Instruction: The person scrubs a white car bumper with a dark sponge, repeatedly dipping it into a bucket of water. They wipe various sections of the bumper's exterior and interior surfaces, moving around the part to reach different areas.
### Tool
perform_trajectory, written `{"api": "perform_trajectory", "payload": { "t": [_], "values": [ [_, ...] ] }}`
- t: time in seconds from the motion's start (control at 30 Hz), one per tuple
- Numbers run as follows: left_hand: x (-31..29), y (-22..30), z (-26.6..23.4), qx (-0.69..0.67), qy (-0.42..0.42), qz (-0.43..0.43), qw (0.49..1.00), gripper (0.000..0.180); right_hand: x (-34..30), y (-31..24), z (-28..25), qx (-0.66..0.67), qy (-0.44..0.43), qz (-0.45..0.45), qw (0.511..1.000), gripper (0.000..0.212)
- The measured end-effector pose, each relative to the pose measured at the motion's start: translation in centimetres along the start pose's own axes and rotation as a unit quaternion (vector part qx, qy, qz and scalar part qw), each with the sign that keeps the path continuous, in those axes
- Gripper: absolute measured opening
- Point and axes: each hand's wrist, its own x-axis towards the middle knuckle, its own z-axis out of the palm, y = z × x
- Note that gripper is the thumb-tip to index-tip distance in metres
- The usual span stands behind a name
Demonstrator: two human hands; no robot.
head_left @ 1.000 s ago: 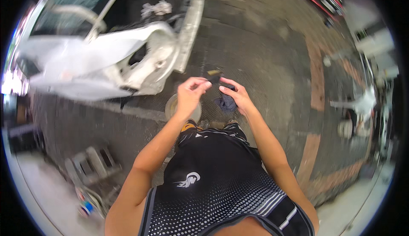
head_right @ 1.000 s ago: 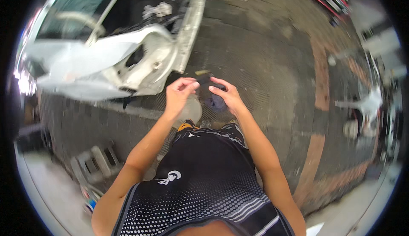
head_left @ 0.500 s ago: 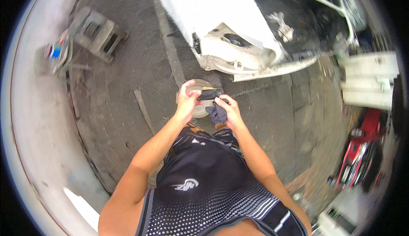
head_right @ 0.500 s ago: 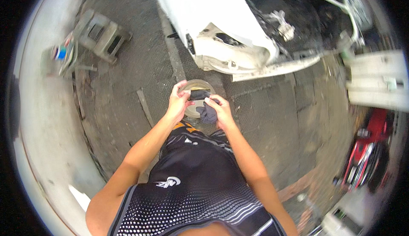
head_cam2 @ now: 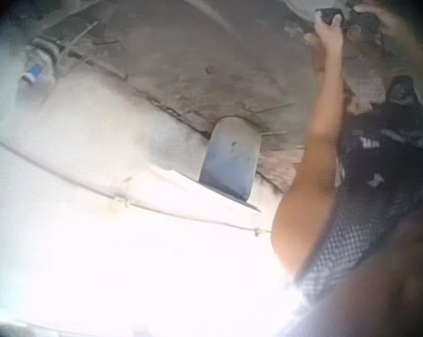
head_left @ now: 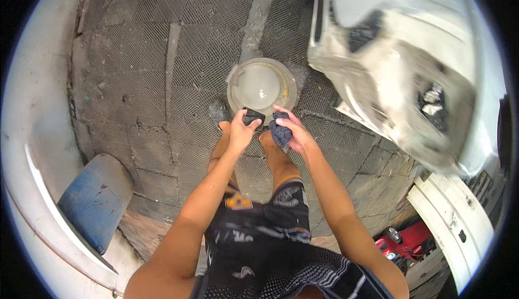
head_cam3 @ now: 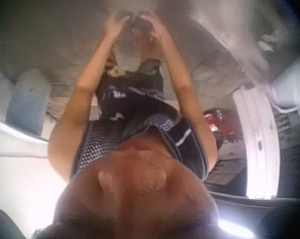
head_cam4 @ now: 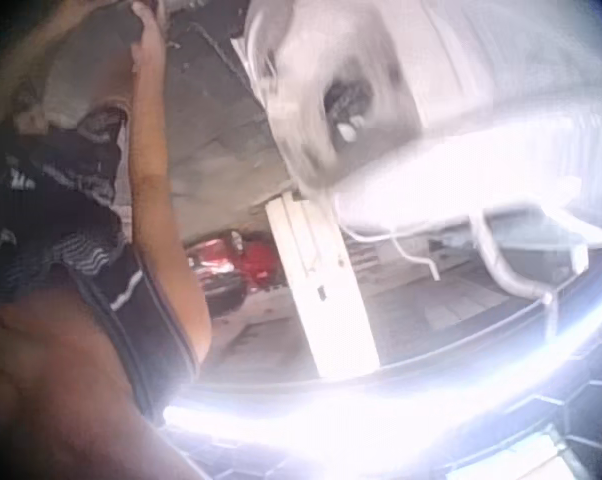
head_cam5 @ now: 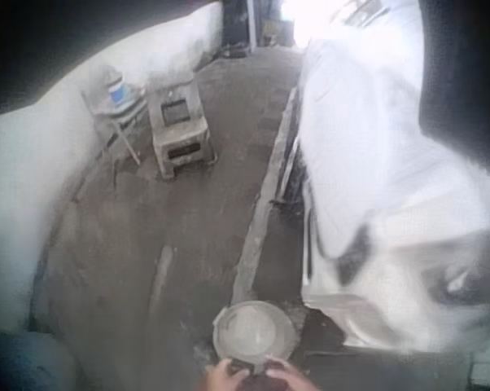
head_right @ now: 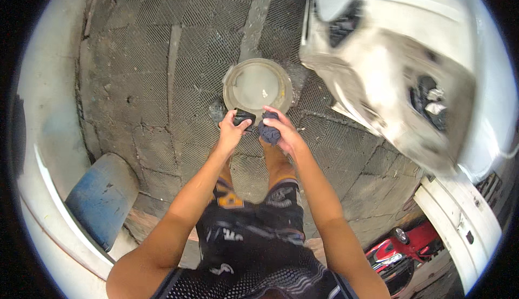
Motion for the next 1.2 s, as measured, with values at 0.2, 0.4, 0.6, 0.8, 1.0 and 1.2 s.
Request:
{"api": "perform_trajectory", "payload": {
  "t": [0.2,0.4,0.6,0.8,1.0,1.2],
  "values": [
    [23.7,-15.9,2.7,0.228,-0.032,0.066,0.971,0.032,23.9,7.4,-10.1,-0.559,0.106,-0.02,0.822,0.031],
    [39.6,-23.5,5.5,0.344,0.019,-0.091,0.934,0.03,40.9,15.2,-12.8,-0.81,0.235,-0.096,0.528,0.056],
    [41.4,-26.0,6.8,0.421,0.12,-0.05,0.897,0.035,42.7,17.9,-14.7,-0.786,0.164,-0.029,0.595,0.059],
    [30.3,-19.9,0.3,0.009,0.103,0.084,0.991,0.024,28.6,9.0,-10.3,-0.189,0.003,0.188,0.964,0.048],
    [11.2,-2.1,-1.2,-0.364,-0.084,-0.093,0.923,0.015,5.6,-1.1,-2.1,0.088,-0.192,0.056,0.976,0.034],
    [-4.7,15.7,6.3,-0.43,-0.147,-0.041,0.89,0.047,-12.3,-13.9,7.4,-0.142,-0.106,-0.124,0.976,0.041]
  ]
}}
